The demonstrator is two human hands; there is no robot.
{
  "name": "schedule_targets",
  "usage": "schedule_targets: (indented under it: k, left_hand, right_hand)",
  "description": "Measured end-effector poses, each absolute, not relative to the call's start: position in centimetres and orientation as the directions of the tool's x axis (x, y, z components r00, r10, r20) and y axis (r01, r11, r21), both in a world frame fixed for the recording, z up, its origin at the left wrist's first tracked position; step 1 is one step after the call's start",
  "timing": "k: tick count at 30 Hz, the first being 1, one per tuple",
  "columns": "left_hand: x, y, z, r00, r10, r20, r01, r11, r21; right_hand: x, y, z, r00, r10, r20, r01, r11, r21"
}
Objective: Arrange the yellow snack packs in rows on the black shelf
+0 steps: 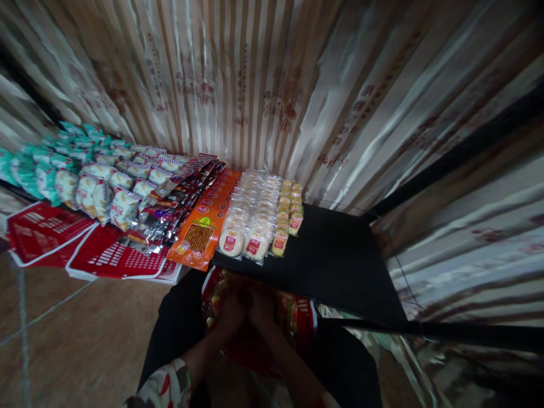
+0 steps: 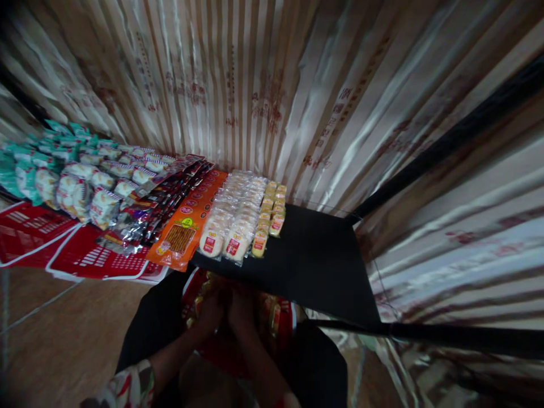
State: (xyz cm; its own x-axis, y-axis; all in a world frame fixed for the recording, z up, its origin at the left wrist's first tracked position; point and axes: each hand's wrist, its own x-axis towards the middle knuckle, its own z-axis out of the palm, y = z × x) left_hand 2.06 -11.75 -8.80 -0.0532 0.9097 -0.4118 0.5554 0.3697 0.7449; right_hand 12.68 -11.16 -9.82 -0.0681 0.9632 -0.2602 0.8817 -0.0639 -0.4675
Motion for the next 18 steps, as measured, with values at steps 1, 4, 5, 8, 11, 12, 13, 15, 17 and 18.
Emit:
schedule_targets:
  k: [1,4,5,8,11,12,13,15,17,18]
  left_hand:
    - [2.0,-11.8,-8.7,-0.054,0.916,-0.397,0.567,0.356,0.743]
    - [1.6,-12.0,-8.1,-0.064,0.928,-0.366,0.602,0.329,0.728]
    - [1.5,-12.1,-7.9,-0.07,0.928,-0.366,0.605,0.331,0.724]
    - [0.8,-12.6,-7.5,-0.086,0.932,-0.352,0.586,0.333,0.739]
    - [0.3,-13.5,-7.1,-0.073,0.96,-0.27,0.554,0.264,0.79]
    - [0.2,-13.8,-6.9,-0.06,0.971,-0.23,0.546,0.225,0.807]
    - [0.2,-14.0,-6.6,-0.042,0.981,-0.19,0.54,0.182,0.822]
    - [0.3,-14.5,-5.9,0.009,0.992,-0.124,0.529,0.1,0.842]
    - [0.6,-14.9,-5.1,0.067,0.994,-0.088,0.513,0.041,0.857]
    - [0.8,-15.0,-4.8,0.091,0.993,-0.079,0.506,0.022,0.862]
  right_hand:
    - [12.8,-11.2,-9.5,-0.063,0.96,-0.272,0.871,-0.08,-0.485]
    - [13.4,-11.3,-8.5,-0.038,0.948,-0.315,0.814,-0.154,-0.56]
    - [13.7,-11.4,-8.1,-0.032,0.947,-0.319,0.778,-0.177,-0.603]
    - [14.5,-12.0,-7.2,-0.007,0.958,-0.285,0.612,-0.222,-0.759]
    - [15.5,-13.0,-6.3,0.07,0.965,-0.251,0.448,-0.256,-0.857]
    - [15.9,-13.3,-5.9,0.095,0.965,-0.244,0.407,-0.262,-0.875]
    - [16.2,-13.7,-5.4,0.109,0.965,-0.24,0.371,-0.264,-0.891]
    - [16.7,-14.2,-4.3,0.117,0.96,-0.256,0.302,-0.279,-0.911]
    - [17.2,-14.7,-3.0,0.122,0.947,-0.298,0.227,-0.319,-0.92]
    - [17.3,-14.9,-2.3,0.127,0.939,-0.32,0.188,-0.339,-0.922]
